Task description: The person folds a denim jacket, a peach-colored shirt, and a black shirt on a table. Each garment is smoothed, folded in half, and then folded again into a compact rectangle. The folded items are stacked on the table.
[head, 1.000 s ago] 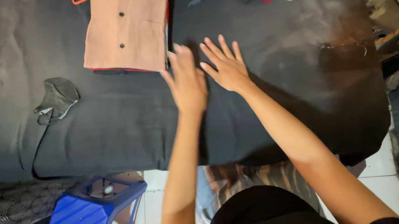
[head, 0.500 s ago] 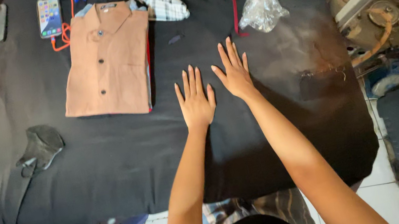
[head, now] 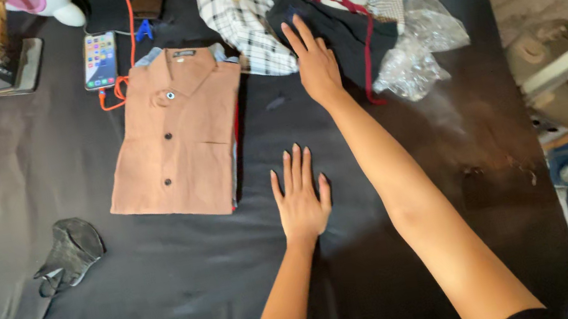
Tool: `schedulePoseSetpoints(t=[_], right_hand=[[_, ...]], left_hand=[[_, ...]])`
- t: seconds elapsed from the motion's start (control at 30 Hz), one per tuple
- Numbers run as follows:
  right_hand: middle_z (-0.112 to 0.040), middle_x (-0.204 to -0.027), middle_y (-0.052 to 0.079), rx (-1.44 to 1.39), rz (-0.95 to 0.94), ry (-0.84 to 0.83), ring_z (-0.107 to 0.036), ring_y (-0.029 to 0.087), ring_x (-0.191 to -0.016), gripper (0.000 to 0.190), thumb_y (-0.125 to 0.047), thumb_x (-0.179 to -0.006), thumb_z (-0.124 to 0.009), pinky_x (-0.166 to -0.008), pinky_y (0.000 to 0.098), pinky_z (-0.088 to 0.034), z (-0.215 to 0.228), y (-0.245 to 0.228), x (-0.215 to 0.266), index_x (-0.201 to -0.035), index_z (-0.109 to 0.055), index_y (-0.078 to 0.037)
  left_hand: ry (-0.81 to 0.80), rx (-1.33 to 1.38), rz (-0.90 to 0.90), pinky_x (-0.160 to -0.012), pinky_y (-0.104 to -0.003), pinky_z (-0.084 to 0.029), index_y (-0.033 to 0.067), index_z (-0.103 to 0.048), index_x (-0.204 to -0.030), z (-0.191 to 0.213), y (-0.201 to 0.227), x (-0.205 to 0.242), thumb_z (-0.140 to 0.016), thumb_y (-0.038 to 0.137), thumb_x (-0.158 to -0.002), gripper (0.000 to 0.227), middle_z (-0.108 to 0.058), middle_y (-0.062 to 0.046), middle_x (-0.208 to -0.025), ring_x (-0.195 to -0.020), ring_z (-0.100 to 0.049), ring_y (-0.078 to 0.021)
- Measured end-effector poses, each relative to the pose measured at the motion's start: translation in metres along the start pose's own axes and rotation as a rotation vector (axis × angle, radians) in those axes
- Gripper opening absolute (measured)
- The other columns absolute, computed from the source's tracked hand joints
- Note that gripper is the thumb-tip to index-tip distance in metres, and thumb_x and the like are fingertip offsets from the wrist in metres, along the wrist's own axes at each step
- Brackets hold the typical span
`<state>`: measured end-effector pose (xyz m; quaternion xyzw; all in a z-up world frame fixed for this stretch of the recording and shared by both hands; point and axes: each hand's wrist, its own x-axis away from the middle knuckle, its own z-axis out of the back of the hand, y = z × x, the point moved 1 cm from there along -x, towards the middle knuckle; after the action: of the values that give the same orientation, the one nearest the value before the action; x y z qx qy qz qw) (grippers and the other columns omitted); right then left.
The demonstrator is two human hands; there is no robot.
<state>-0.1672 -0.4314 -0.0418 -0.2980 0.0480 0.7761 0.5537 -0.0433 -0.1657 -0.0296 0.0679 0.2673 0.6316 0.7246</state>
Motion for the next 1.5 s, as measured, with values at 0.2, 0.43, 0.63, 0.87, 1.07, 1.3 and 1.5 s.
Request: schedulePoseSetpoints(t=[0.2,0.43,0.63,0.87,1.07,1.3,1.5], right_hand=[[-0.046,-0.145,0.015,0.086,-0.146,0.03,-0.056,0.037,-0.125,0.056,0.005,-0.096,-0.06,-0.108,0.0439,-0.05,-0.05,-0.01,0.011,-0.148,-0.044,-0.009],[-0.044,-0.149,0.02,0.211,-0.01,0.04,-0.067,0.032,-0.074,0.068,0.01,-0.079,-0.059,-0.066,0.0396,-0.057,-0.02,-0.001,0.0,-0.144,-0.052,-0.008],[-0.052,-0.105,0.01,0.75,-0.064,0.062,-0.067,0.02,-0.076,0.009,-0.006,-0.101,-0.06,-0.051,0.0284,-0.056,-0.041,0.0,0.012,-0.106,-0.053,-0.007],[-0.056,-0.104,0.011,0.406,-0.092,0.061,-0.069,0.026,-0.082,0.012,-0.007,-0.095,-0.059,-0.061,0.0331,-0.058,-0.044,-0.013,0.079,-0.106,-0.053,-0.008],[-0.056,-0.11,0.02,0.004,-0.179,0.022,-0.064,0.04,-0.094,0.014,-0.015,-0.103,-0.057,-0.078,0.0484,-0.053,0.025,-0.051,0.164,-0.11,-0.053,-0.003],[-0.059,-0.096,0.022,-0.427,-0.318,0.02,-0.061,0.04,-0.084,0.017,-0.013,-0.102,-0.064,-0.072,0.0473,-0.05,0.135,-0.106,0.271,-0.107,-0.054,-0.001],[-0.049,-0.055,0.009,-0.654,-0.411,-0.358,-0.043,0.013,-0.049,0.025,-0.022,-0.09,-0.078,-0.049,0.0331,-0.039,0.204,-0.153,0.353,-0.087,-0.061,-0.003]], left_hand=[[-0.007,0.001,0.006,-0.125,-0.055,-0.013,0.0125,-0.04,-0.157,-0.003,-0.002,-0.005,-0.045,0.035,-0.102,0.06,-0.033,-0.008,-0.167,-0.156,-0.025,-0.0249],[0.013,0.01,0.005,-0.125,-0.055,-0.014,0.0129,-0.042,-0.157,-0.003,-0.001,-0.003,-0.047,0.035,-0.102,0.059,-0.034,-0.007,-0.167,-0.156,-0.027,-0.0252],[0.029,0.011,-0.001,-0.125,-0.055,-0.014,0.0132,-0.042,-0.157,-0.005,-0.002,-0.004,-0.047,0.036,-0.101,0.06,-0.034,-0.007,-0.167,-0.156,-0.027,-0.0251],[0.033,0.001,-0.007,-0.126,-0.054,-0.013,0.0136,-0.041,-0.157,-0.009,-0.003,-0.002,-0.046,0.036,-0.101,0.061,-0.034,-0.007,-0.167,-0.156,-0.027,-0.0249],[0.156,0.123,-0.021,-0.125,-0.051,-0.02,0.0051,-0.031,-0.16,-0.008,-0.005,0.005,-0.052,0.032,-0.1,0.069,-0.035,-0.014,-0.165,-0.153,-0.031,-0.029],[0.405,0.491,-0.013,-0.127,-0.041,-0.032,-0.0016,-0.029,-0.16,-0.001,-0.013,0.025,-0.05,-0.012,-0.096,0.069,-0.036,-0.021,-0.165,-0.152,-0.037,-0.0402],[0.183,0.69,-0.09,-0.123,-0.043,-0.029,0.0042,-0.045,-0.15,0.039,-0.006,0.094,-0.049,-0.022,-0.062,0.091,-0.049,-0.018,-0.154,-0.147,-0.041,-0.0386]])
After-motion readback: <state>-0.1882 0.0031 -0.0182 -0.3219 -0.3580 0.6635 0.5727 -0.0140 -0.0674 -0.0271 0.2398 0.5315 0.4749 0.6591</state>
